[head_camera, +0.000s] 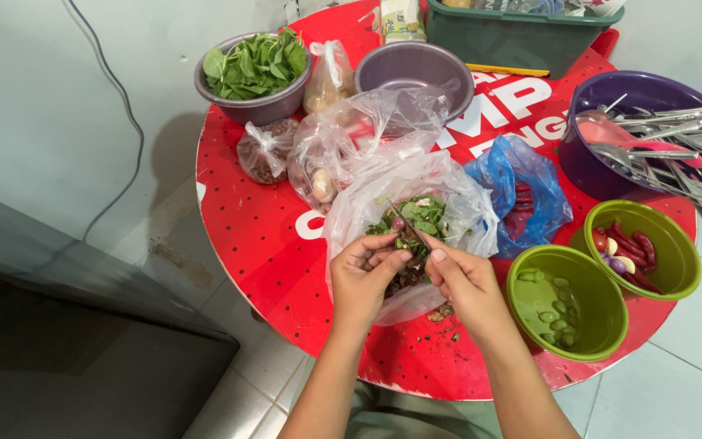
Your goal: The person sits on the floor and uses a small knife to open green vegetable pods, removing the seeds and placing them into a green bowl. The person handles the pods one at a time, cutting them open and discarding the shells into a plastic bag.
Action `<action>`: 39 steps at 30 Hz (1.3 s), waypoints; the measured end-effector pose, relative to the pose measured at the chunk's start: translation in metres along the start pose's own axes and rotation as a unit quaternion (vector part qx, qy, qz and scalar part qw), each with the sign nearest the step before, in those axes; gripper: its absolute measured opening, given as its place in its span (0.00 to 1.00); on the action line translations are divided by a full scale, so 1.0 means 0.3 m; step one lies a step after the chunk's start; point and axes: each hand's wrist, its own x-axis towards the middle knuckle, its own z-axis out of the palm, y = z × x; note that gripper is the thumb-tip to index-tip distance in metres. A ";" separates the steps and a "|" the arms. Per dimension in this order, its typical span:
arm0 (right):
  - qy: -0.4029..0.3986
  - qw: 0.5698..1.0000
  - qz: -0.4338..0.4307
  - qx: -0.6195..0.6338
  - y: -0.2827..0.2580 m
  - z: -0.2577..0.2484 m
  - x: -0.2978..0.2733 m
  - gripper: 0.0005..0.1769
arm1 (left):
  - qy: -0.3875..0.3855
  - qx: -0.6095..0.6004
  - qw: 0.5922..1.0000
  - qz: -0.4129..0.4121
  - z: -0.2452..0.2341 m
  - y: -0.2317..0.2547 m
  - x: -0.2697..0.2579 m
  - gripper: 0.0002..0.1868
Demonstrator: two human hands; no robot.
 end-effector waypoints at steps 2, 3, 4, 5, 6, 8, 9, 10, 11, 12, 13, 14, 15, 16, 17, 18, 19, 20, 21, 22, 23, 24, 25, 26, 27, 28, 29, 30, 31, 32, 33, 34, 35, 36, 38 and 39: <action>-0.014 1.000 -0.007 0.002 0.007 -0.001 -0.005 0.27 | 0.004 -0.002 1.000 -0.003 -0.003 0.000 0.003 0.13; -0.021 1.000 -0.010 0.003 0.009 -0.001 -0.008 0.28 | 0.006 -0.004 1.000 -0.004 -0.004 0.000 0.004 0.12; -0.025 1.000 -0.011 -0.004 0.011 -0.002 -0.013 0.28 | 0.005 0.001 1.000 -0.003 -0.006 -0.001 0.005 0.12; -0.030 0.999 -0.012 -0.012 0.014 0.001 -0.018 0.27 | 0.005 0.005 1.000 -0.002 -0.008 -0.001 0.005 0.12; -0.033 0.999 -0.013 -0.020 0.016 0.003 -0.022 0.27 | 0.003 0.010 1.000 -0.001 -0.009 -0.001 0.007 0.11; -0.034 0.998 -0.038 -0.041 0.015 0.009 -0.026 0.27 | 0.000 0.017 1.000 -0.003 -0.009 0.000 0.007 0.11; -0.035 0.997 -0.051 -0.051 0.013 0.013 -0.028 0.27 | -0.001 0.021 1.000 -0.003 -0.010 0.002 0.007 0.10; -0.040 0.996 -0.059 -0.051 0.009 0.013 -0.030 0.27 | -0.004 0.022 1.000 0.004 -0.011 0.003 0.007 0.10; -0.045 0.995 -0.068 -0.050 0.003 0.013 -0.033 0.27 | -0.007 0.022 1.000 0.011 -0.012 0.004 0.008 0.10; -0.051 0.995 -0.077 -0.050 -0.004 0.014 -0.036 0.27 | -0.010 0.023 1.000 0.019 -0.012 0.004 0.009 0.09; -0.045 0.994 -0.073 -0.061 -0.011 0.016 -0.040 0.26 | -0.020 0.025 0.999 0.030 -0.014 0.006 0.009 0.09; -0.039 0.994 -0.069 -0.072 -0.019 0.021 -0.045 0.26 | -0.030 0.028 0.998 0.041 -0.017 0.008 0.010 0.08; -0.033 0.994 -0.065 -0.084 -0.028 0.025 -0.048 0.26 | -0.040 0.031 0.997 0.053 -0.018 0.009 0.011 0.08; -0.018 0.990 -0.102 -0.099 -0.035 0.034 -0.053 0.25 | -0.042 0.025 0.997 0.064 -0.016 0.007 0.012 0.07; -0.003 0.984 -0.139 -0.115 -0.038 0.048 -0.063 0.23 | -0.044 0.018 0.996 0.075 -0.012 0.003 0.013 0.06; 0.011 0.976 -0.176 -0.130 -0.040 0.065 -0.071 0.22 | -0.046 0.012 0.995 0.086 -0.007 0.000 0.012 0.06; 0.036 0.970 -0.189 -0.145 -0.041 0.081 -0.077 0.21 | -0.033 0.000 0.997 0.076 0.001 -0.006 0.008 0.06; 0.061 0.964 -0.203 -0.159 -0.040 0.098 -0.082 0.21 | -0.020 -0.012 0.998 0.067 0.010 -0.010 0.006 0.06; 0.085 0.957 -0.217 -0.173 -0.038 0.110 -0.087 0.20 | -0.008 -0.023 0.998 0.057 0.017 -0.014 0.004 0.07; 0.094 0.960 -0.220 -0.146 -0.036 0.120 -0.090 0.20 | -0.009 -0.029 0.998 0.053 0.024 -0.016 0.002 0.08; 0.102 0.962 -0.224 -0.119 -0.031 0.131 -0.089 0.20 | -0.010 -0.034 0.998 0.049 0.031 -0.018 0.000 0.08; 0.110 0.963 -0.227 -0.092 -0.027 0.136 -0.084 0.19 | -0.011 -0.039 0.998 0.045 0.034 -0.018 -0.001 0.09; 0.119 0.975 -0.180 -0.046 -0.027 0.132 -0.078 0.20 | -0.015 -0.039 0.999 0.034 0.036 -0.017 -0.004 0.10; 0.127 0.983 -0.132 0.001 -0.028 0.124 -0.073 0.20 | -0.017 -0.038 0.999 0.023 0.035 -0.015 -0.008 0.11; 0.133 0.987 -0.082 0.048 -0.028 0.117 -0.071 0.20 | -0.019 -0.037 0.999 0.012 0.034 -0.013 -0.012 0.12; 0.122 0.989 -0.058 0.065 -0.031 0.107 -0.067 0.21 | -0.015 -0.042 0.999 -0.008 0.033 -0.010 -0.012 0.12; 0.112 0.990 -0.034 0.082 -0.036 0.093 -0.060 0.21 | -0.011 -0.048 0.998 -0.027 0.031 -0.007 -0.011 0.13; 0.102 0.990 -0.009 0.097 -0.040 0.080 -0.057 0.22 | -0.007 -0.055 0.997 -0.047 0.031 -0.006 -0.010 0.13; 0.101 0.991 -0.020 0.089 -0.040 0.072 -0.053 0.22 | -0.006 -0.056 0.997 -0.049 0.027 -0.004 -0.008 0.14; 0.099 0.991 -0.030 0.080 -0.038 0.063 -0.046 0.21 | -0.005 -0.057 0.997 -0.051 0.020 0.000 -0.007 0.14; 0.096 0.992 -0.041 0.071 -0.033 0.057 -0.041 0.21 | -0.004 -0.058 0.997 -0.053 0.017 0.001 -0.006 0.14; 0.082 0.994 -0.034 0.063 -0.024 0.051 -0.039 0.22 | 0.001 -0.056 0.997 -0.049 0.016 0.001 -0.003 0.14; 0.067 0.996 -0.028 0.054 -0.014 0.041 -0.035 0.24 | 0.006 -0.053 0.998 -0.045 0.015 0.001 0.001 0.14; 0.053 0.997 -0.021 0.046 0.001 0.032 -0.032 0.25 | 0.010 -0.051 0.998 -0.042 0.014 0.002 0.004 0.14; 0.045 0.998 -0.024 0.030 0.037 0.016 -0.020 0.24 | 0.024 -0.045 0.998 -0.048 0.014 0.002 0.007 0.13; 0.042 0.999 -0.026 0.021 0.054 0.008 -0.012 0.24 | 0.031 -0.042 0.997 -0.051 0.015 0.002 0.008 0.13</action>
